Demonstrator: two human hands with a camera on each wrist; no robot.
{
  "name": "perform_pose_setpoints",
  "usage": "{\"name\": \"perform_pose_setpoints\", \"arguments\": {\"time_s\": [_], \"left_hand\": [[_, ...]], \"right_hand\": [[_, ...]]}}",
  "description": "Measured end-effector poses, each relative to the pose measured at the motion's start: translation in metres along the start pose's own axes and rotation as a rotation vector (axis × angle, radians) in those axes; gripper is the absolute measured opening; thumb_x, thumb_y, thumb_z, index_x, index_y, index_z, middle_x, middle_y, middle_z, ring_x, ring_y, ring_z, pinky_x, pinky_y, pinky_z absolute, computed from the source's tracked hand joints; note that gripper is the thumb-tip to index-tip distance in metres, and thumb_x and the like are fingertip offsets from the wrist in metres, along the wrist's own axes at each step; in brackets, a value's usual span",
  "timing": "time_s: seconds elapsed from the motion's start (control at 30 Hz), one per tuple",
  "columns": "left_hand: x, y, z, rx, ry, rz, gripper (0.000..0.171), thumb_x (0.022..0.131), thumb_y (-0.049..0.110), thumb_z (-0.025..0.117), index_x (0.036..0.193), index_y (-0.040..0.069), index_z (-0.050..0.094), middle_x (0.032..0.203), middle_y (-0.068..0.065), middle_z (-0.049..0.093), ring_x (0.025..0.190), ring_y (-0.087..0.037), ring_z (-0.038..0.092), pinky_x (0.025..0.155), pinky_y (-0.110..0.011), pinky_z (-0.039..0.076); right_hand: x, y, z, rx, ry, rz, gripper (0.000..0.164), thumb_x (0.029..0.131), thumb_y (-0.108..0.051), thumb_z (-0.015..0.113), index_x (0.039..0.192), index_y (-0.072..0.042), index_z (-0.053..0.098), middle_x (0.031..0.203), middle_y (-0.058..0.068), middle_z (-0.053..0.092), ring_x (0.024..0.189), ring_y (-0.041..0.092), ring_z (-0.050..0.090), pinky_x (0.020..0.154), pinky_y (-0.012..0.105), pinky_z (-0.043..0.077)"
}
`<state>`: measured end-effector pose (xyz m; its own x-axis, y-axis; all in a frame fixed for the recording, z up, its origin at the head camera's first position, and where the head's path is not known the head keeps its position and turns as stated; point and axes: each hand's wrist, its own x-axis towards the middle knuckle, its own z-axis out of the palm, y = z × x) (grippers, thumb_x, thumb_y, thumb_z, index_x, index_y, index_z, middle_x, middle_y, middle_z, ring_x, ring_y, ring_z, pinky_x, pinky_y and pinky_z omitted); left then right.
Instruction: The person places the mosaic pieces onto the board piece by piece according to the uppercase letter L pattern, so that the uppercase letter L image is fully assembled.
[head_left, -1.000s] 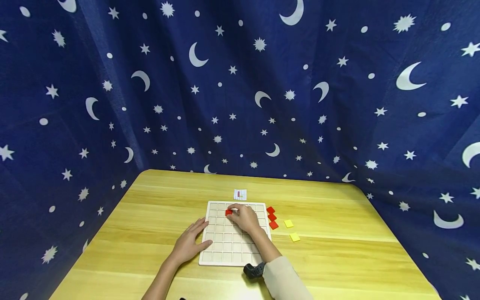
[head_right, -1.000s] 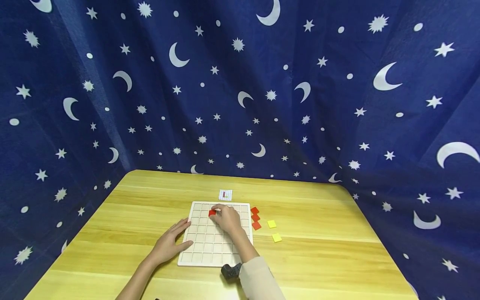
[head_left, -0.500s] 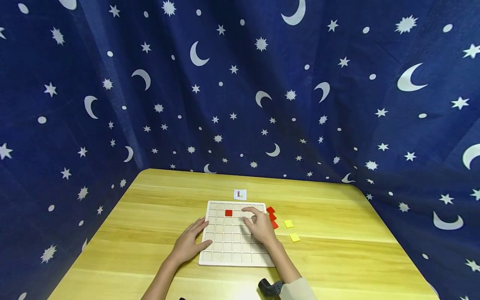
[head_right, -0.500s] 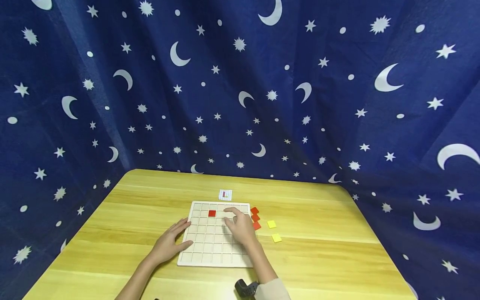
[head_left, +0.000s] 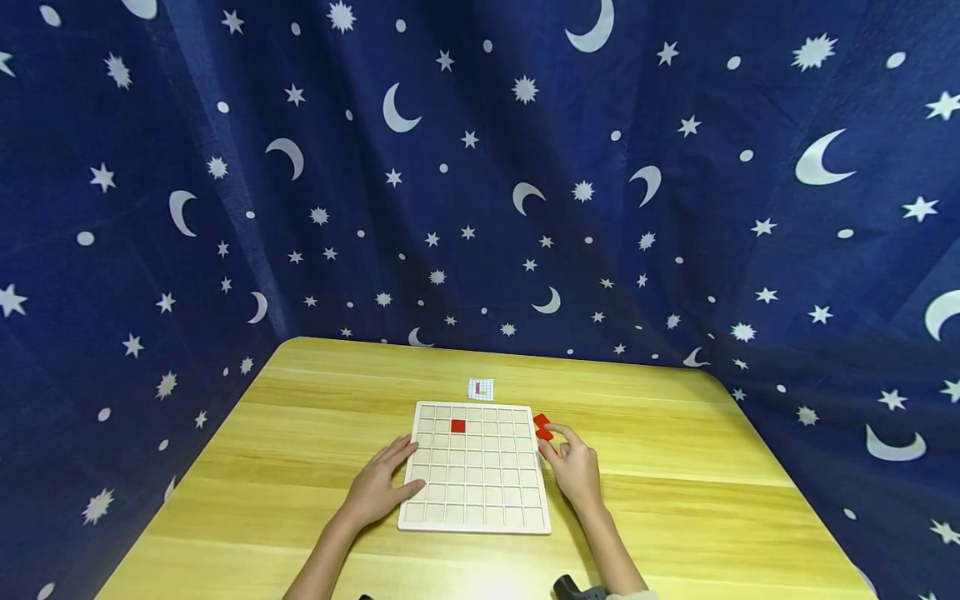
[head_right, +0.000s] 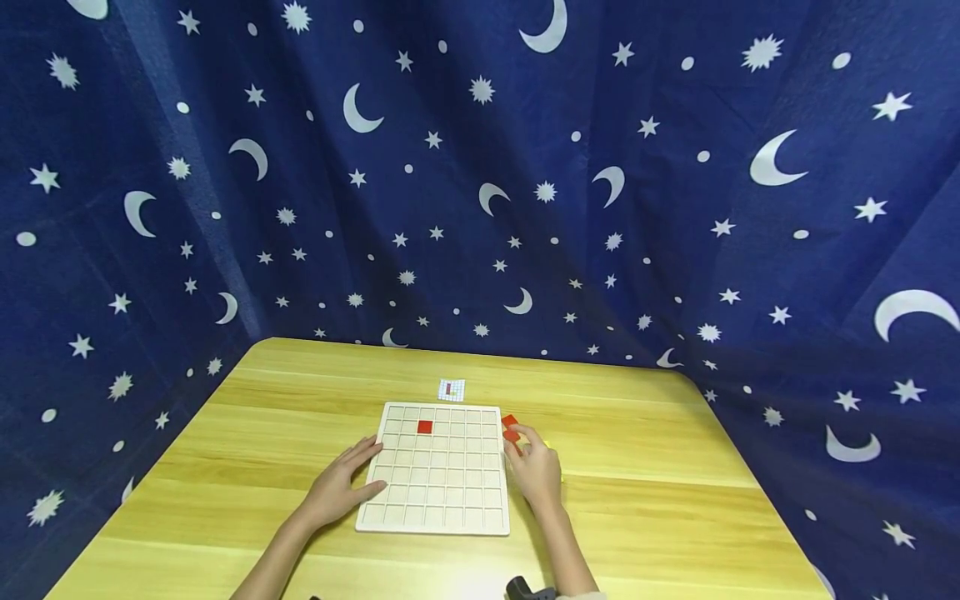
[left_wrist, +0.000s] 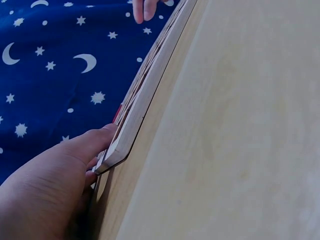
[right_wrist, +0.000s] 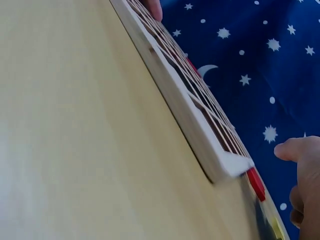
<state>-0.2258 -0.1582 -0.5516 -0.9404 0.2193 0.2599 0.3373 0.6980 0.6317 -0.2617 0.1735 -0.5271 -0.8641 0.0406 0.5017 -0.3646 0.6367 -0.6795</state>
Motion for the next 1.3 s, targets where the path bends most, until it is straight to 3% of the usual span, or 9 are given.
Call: {"name": "perform_pose_setpoints", "arguments": {"time_s": [0.2, 0.5, 0.73, 0.9, 1.1, 1.3], "left_hand": [[0.0, 0.0, 0.0, -0.002, 0.001, 0.002, 0.066, 0.081, 0.044, 0.066, 0.134, 0.009, 0.049, 0.144, -0.008, 0.038, 0.133, -0.031, 0.03, 0.101, -0.058, 0.028], [0.001, -0.002, 0.001, -0.001, 0.015, 0.016, 0.064, 0.081, 0.043, 0.067, 0.133, 0.009, 0.05, 0.143, -0.008, 0.038, 0.132, -0.032, 0.031, 0.099, -0.058, 0.03], [0.002, -0.002, 0.001, -0.008, 0.008, 0.003, 0.064, 0.081, 0.041, 0.068, 0.134, 0.011, 0.049, 0.144, -0.007, 0.037, 0.133, -0.031, 0.03, 0.101, -0.058, 0.028], [0.003, -0.004, 0.002, 0.001, 0.023, 0.023, 0.063, 0.081, 0.041, 0.068, 0.133, 0.009, 0.05, 0.143, -0.009, 0.038, 0.131, -0.034, 0.032, 0.099, -0.059, 0.03], [0.004, -0.005, 0.002, 0.004, 0.017, 0.02, 0.064, 0.081, 0.042, 0.067, 0.134, 0.009, 0.05, 0.143, -0.009, 0.038, 0.131, -0.034, 0.032, 0.099, -0.059, 0.03], [0.005, -0.006, 0.0, 0.008, -0.003, 0.0, 0.065, 0.082, 0.045, 0.065, 0.135, 0.011, 0.049, 0.144, -0.008, 0.037, 0.131, -0.034, 0.031, 0.1, -0.059, 0.029]], "right_hand": [[-0.004, 0.008, -0.007, -0.057, -0.037, 0.093, 0.03, 0.079, -0.019, 0.074, 0.106, -0.009, 0.067, 0.042, -0.014, 0.023, 0.037, -0.002, 0.016, 0.033, 0.014, 0.013], [-0.007, 0.013, -0.01, -0.207, -0.079, 0.017, 0.035, 0.076, -0.03, 0.075, 0.104, -0.009, 0.069, 0.043, -0.014, 0.024, 0.041, 0.002, 0.017, 0.037, 0.021, 0.017], [-0.005, 0.013, -0.011, -0.334, -0.15, 0.095, 0.033, 0.079, -0.032, 0.072, 0.106, -0.012, 0.069, 0.046, -0.008, 0.031, 0.043, 0.008, 0.024, 0.037, 0.025, 0.022], [-0.004, 0.015, -0.014, -0.349, -0.15, 0.115, 0.03, 0.078, -0.028, 0.071, 0.103, -0.012, 0.07, 0.046, -0.007, 0.034, 0.042, 0.009, 0.025, 0.036, 0.026, 0.023], [-0.002, 0.019, -0.016, -0.354, -0.139, 0.125, 0.032, 0.076, -0.034, 0.074, 0.1, -0.012, 0.071, 0.046, -0.004, 0.041, 0.042, 0.01, 0.028, 0.036, 0.027, 0.025], [0.0, 0.016, -0.009, -0.251, -0.068, 0.007, 0.029, 0.077, -0.029, 0.075, 0.099, -0.011, 0.071, 0.045, -0.012, 0.024, 0.041, 0.002, 0.016, 0.036, 0.019, 0.017]]}}
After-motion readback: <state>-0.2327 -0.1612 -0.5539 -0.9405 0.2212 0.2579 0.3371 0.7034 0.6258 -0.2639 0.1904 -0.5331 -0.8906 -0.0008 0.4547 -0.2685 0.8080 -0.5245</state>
